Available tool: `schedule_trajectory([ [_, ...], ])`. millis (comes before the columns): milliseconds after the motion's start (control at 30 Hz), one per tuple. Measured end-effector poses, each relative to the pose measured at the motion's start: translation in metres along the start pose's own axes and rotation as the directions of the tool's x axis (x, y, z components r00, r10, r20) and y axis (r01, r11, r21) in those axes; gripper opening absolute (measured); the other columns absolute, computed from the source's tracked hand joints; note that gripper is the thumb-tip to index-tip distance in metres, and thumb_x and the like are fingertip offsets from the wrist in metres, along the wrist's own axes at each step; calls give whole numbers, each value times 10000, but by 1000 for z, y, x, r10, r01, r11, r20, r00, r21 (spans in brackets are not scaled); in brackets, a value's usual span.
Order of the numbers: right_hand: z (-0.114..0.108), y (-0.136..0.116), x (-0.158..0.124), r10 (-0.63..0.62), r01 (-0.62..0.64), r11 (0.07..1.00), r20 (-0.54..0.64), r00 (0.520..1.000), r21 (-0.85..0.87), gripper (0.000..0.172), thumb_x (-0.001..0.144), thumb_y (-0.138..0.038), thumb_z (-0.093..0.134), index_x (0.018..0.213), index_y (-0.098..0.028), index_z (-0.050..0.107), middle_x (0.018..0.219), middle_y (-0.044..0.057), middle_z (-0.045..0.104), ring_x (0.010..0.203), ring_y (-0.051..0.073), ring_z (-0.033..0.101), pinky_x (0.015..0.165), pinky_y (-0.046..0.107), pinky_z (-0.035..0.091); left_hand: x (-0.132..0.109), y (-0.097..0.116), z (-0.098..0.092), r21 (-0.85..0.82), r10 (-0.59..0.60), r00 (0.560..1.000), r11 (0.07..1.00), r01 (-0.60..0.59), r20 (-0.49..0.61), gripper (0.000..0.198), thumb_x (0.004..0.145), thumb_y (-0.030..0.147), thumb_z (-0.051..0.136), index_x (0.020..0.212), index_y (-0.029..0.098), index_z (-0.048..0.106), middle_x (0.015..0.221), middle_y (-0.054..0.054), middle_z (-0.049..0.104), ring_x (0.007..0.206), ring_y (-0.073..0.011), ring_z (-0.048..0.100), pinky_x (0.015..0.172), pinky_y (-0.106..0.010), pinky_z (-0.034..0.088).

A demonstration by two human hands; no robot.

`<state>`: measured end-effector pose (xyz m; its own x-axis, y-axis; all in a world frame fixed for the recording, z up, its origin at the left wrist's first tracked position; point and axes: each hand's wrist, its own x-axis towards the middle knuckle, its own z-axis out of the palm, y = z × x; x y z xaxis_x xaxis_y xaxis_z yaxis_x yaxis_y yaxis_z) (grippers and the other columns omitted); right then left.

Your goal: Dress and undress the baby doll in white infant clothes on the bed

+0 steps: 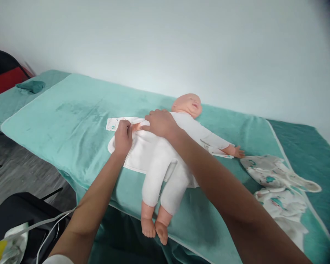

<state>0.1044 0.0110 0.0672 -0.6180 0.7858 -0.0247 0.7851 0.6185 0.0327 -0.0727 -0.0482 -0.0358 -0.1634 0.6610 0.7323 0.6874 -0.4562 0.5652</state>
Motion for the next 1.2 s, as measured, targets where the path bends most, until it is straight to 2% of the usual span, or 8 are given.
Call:
schedule_trajectory([
  [167, 9, -13, 15, 43, -43, 999, -24, 999, 7, 382, 1004, -403, 517, 1185, -122, 703, 1210, 207, 698, 1188, 368, 608, 1001, 485, 435, 3, 11, 9, -37, 15, 981, 999, -8, 194, 150, 1050, 329, 461, 933, 242, 496, 992, -66, 614, 928, -188, 581, 858, -334, 470],
  [333, 5, -3, -5, 101, -50, 974, -224, 969, 221, 315, 1005, -311, 470, 1202, -152, 656, 1249, 184, 684, 1166, 339, 604, 989, 459, 452, 9, 13, 4, -1, -279, 942, 959, 284, 186, 147, 1021, 341, 506, 970, 225, 580, 1058, -83, 667, 1026, -199, 622, 958, -330, 489],
  [467, 13, 32, -64, 499, -239, 840, -521, 692, 487, 308, 1001, -289, 416, 1202, -179, 621, 1249, 176, 660, 1171, 312, 590, 995, 426, 446, 11, 11, -1, -104, -502, 846, 846, 523, 180, 263, 1004, 417, 528, 1100, 212, 662, 1102, -62, 735, 1024, -184, 668, 950, -303, 501],
  [533, 23, 49, -93, 698, -418, 702, -438, 567, 577, 312, 996, -339, 430, 1184, -173, 616, 1145, 173, 677, 1063, 314, 618, 933, 428, 460, 13, 11, -1, -145, -504, 836, 830, 538, 217, 292, 986, 434, 555, 1106, 207, 693, 1111, -60, 750, 1041, -186, 675, 965, -302, 492],
  [600, 33, 61, -115, 809, -567, 558, -244, 535, 606, 356, 1002, -444, 455, 1190, -186, 614, 995, 144, 710, 952, 319, 643, 871, 425, 468, 16, 13, -1, -163, -497, 831, 824, 542, 250, 309, 959, 454, 593, 1097, 203, 710, 1075, -56, 754, 1003, -186, 674, 944, -306, 485],
  [800, 51, 65, -135, 804, -604, 535, -137, 579, 590, 488, 1023, -563, 397, 1287, -207, 600, 968, 151, 771, 944, 345, 691, 882, 444, 472, 36, 21, 3, -90, -504, 773, 813, 576, 386, 237, 875, 411, 667, 796, 188, 662, 784, 7, 653, 779, -156, 567, 753, -292, 406],
  [967, 62, 60, -131, 762, -337, 467, -178, 623, 818, 557, 959, -603, 490, 1350, -217, 575, 949, 103, 786, 928, 305, 708, 903, 443, 512, 55, 37, 16, -81, -511, 752, 803, 591, 416, 167, 879, 333, 644, 788, 195, 624, 804, 12, 635, 786, -155, 555, 778, -298, 403],
  [1200, 80, 52, -115, 590, -7, 450, -291, 753, 893, 647, 955, -603, 515, 1455, -193, 498, 1427, 171, 655, 1312, 281, 637, 1145, 493, 474, 81, 52, 40, -14, -506, 772, 833, 553, 384, 146, 880, 213, 626, 739, 185, 600, 759, -13, 631, 737, -163, 534, 776, -316, 413],
])
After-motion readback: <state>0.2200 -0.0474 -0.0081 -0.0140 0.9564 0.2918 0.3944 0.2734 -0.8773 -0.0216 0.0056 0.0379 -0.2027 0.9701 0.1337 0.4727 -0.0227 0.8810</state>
